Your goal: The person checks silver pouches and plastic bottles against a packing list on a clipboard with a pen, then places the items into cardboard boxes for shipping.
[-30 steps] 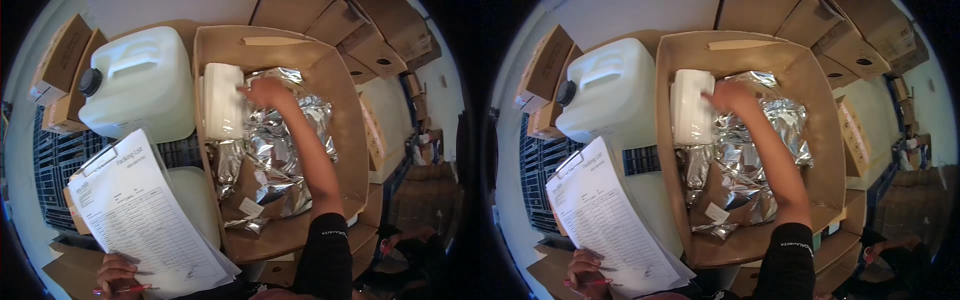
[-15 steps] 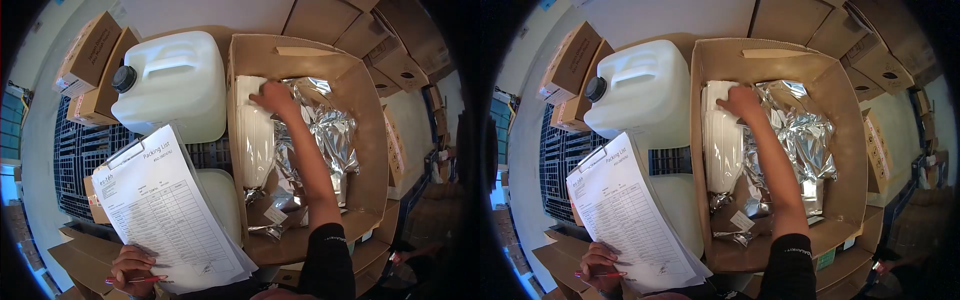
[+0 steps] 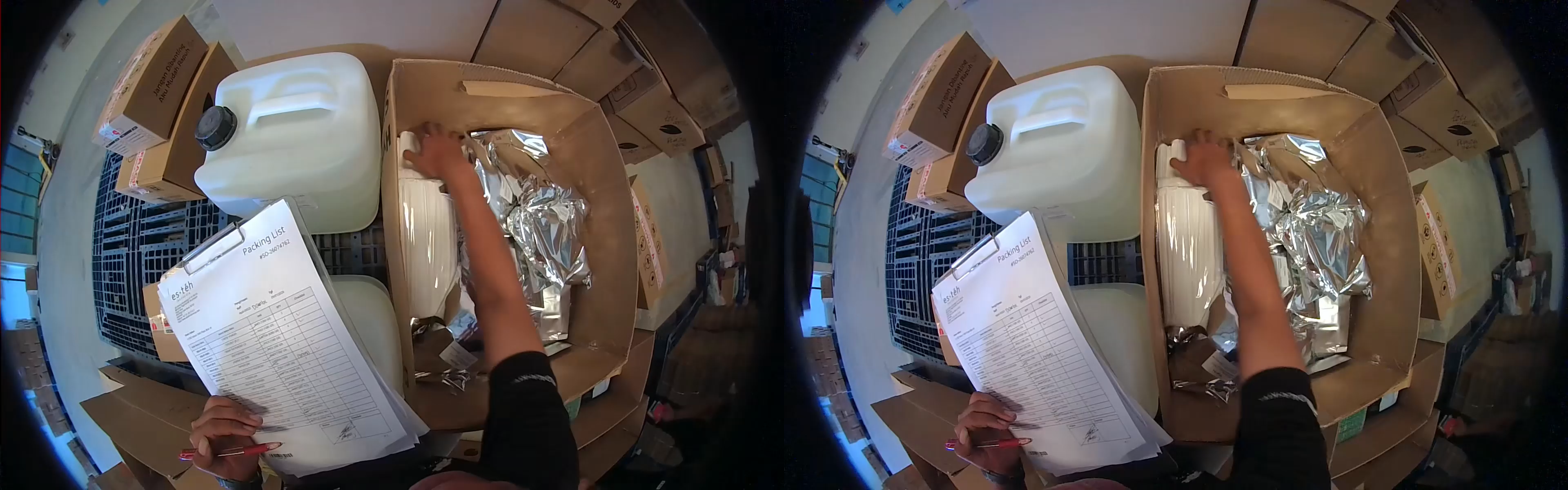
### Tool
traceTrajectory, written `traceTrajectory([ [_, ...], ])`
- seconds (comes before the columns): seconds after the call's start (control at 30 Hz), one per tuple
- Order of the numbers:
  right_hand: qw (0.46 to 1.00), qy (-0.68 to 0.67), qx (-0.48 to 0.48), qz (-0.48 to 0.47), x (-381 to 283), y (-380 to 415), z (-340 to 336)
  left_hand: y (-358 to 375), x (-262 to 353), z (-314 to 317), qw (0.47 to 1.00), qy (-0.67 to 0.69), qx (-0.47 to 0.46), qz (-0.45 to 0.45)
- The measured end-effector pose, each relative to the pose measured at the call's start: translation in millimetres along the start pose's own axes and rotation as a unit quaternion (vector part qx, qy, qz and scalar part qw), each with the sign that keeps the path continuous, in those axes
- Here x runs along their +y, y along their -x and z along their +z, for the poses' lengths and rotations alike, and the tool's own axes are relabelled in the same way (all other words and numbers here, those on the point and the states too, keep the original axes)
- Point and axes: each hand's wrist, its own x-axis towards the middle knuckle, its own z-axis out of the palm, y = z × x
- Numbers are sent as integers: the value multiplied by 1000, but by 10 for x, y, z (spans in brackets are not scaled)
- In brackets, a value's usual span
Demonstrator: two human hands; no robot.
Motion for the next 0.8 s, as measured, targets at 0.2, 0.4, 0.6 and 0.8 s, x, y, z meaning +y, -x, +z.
traceTrajectory([
  [0.2,910,-111,-393,66,-356,183,-851,6,17,25,1000,-30,7,-6],
  [0.4,972,-81,-220,10,-260,133,-546,5,50,27,999,-35,-7,-17],
  [0.6,979,-86,-185,22,-281,-12,-259,11,60,8,999,-44,-13,-19],
  [0.8,988,0,-151,-20,-274,-78,-92,-12,27,64,999,-43,24,-14],
])
